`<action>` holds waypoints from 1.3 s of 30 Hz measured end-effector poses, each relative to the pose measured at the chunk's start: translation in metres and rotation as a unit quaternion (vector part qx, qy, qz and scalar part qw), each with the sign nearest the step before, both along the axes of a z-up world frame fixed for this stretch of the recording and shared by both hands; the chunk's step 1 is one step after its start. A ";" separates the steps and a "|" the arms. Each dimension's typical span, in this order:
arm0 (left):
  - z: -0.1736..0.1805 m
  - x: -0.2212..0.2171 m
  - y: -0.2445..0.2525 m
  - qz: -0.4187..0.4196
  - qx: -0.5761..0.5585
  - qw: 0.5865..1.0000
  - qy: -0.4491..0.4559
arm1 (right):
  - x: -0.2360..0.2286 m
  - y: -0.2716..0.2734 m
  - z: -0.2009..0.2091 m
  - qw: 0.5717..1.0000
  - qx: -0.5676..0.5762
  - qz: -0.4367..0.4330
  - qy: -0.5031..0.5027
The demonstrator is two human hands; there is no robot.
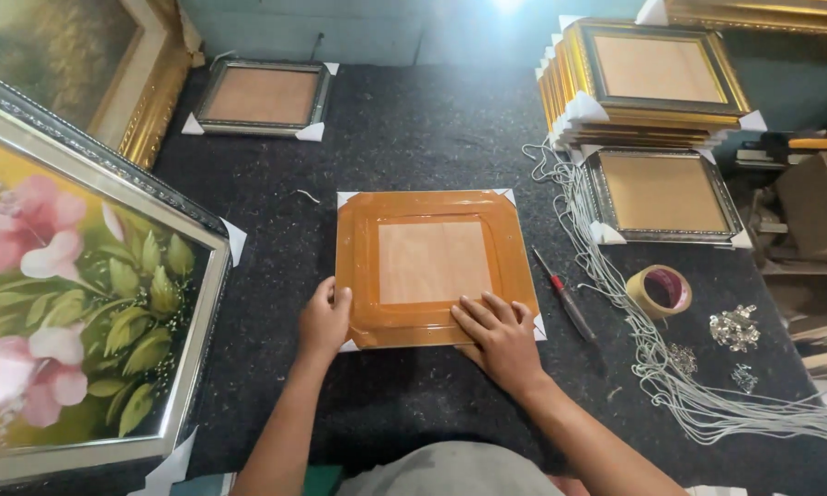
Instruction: Installing hanging wire and metal hardware onto the back of a picture frame using a screwdriver.
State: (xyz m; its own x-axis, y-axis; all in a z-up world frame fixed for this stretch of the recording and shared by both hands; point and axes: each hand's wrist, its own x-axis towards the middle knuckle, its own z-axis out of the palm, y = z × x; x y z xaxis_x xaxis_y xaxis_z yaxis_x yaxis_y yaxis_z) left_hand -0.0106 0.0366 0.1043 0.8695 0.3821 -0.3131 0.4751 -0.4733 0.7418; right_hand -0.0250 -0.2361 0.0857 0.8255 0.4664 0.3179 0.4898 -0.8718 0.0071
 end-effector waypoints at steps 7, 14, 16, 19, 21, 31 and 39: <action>0.001 -0.018 -0.030 -0.026 0.204 0.977 -0.052 | -0.004 -0.003 0.009 0.999 0.010 -0.006 0.038; -0.021 0.014 -0.019 -0.044 0.250 0.967 0.006 | -0.009 -0.001 0.022 0.988 -0.058 0.023 0.144; -0.023 0.032 -0.012 -0.033 0.214 0.976 0.031 | -0.011 0.002 0.025 0.987 -0.054 0.021 0.152; 0.017 0.053 -0.010 -0.024 0.158 0.985 -0.065 | -0.002 0.009 0.031 0.985 0.004 0.012 0.171; 0.059 0.068 -0.011 -0.098 0.102 0.989 -0.038 | 0.009 0.010 0.036 0.985 0.040 -0.015 0.169; 0.284 0.091 -0.042 -0.399 0.374 0.826 -0.139 | 0.075 0.011 0.217 0.986 0.024 -0.019 -0.163; 0.270 0.119 -0.077 -0.460 0.500 0.616 -0.400 | 0.076 -0.001 0.253 0.960 0.048 -0.196 0.194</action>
State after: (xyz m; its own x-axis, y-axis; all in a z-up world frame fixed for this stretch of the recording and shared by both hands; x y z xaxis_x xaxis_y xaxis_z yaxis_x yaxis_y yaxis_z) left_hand 0.1088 -0.0403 0.3738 0.5852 -0.7324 0.3482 -0.6625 -0.6793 -0.3155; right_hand 0.0511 -0.2366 0.3388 0.9965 0.0802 -0.0224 0.0741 -0.9770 -0.2000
